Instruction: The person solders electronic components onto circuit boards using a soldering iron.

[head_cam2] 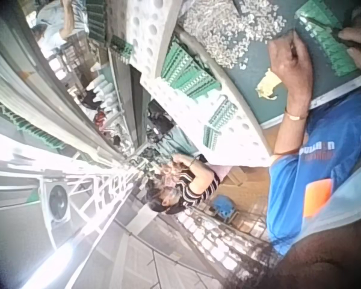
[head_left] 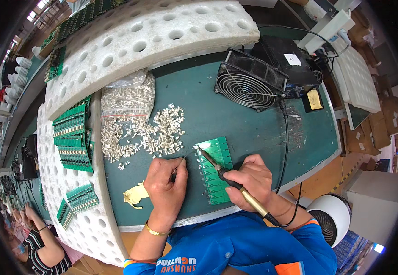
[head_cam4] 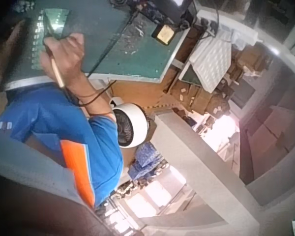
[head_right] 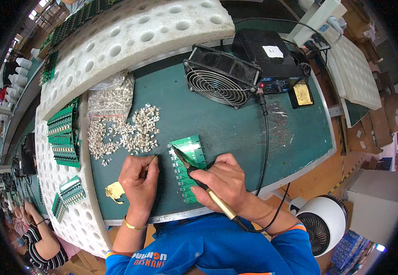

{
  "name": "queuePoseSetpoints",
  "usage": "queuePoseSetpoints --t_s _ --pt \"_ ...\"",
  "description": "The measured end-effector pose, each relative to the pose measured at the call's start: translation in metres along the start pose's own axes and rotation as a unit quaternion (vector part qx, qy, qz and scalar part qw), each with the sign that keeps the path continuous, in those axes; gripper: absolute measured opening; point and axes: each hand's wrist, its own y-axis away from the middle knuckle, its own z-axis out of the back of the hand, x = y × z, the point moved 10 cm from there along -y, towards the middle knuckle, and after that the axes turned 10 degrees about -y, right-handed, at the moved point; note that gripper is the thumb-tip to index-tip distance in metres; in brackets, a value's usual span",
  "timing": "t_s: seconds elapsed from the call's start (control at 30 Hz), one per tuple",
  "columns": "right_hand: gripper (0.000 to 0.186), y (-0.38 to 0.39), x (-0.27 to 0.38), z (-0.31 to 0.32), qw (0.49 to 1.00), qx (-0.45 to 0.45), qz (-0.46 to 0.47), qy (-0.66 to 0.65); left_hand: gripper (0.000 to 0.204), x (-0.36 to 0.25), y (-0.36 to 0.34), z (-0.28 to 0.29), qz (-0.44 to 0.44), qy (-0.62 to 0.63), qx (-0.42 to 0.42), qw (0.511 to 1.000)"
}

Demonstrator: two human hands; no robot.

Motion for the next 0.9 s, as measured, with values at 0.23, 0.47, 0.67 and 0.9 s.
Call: queuePoseSetpoints --t_s 0.23,0.47,0.67,0.9 --pt "0.021 0.002 0.001 0.002 1.0 -0.008 0.017 0.002 0.008 0.0 0.001 0.002 -0.011 -0.002 -0.006 1.0" --pt "0.022 0.007 0.003 0.009 0.999 -0.026 0.016 0.011 0.007 0.006 0.005 0.003 0.0 0.01 0.0 1.0" --pt "0.02 0.01 0.0 0.01 0.999 -0.036 0.005 -0.025 0.007 0.003 0.006 -0.001 0.008 0.031 0.014 0.999" --pt "0.014 0.008 -0.003 0.01 0.998 -0.044 -0.01 -0.037 0.007 -0.001 0.006 0.001 -0.017 0.007 -0.001 1.0"
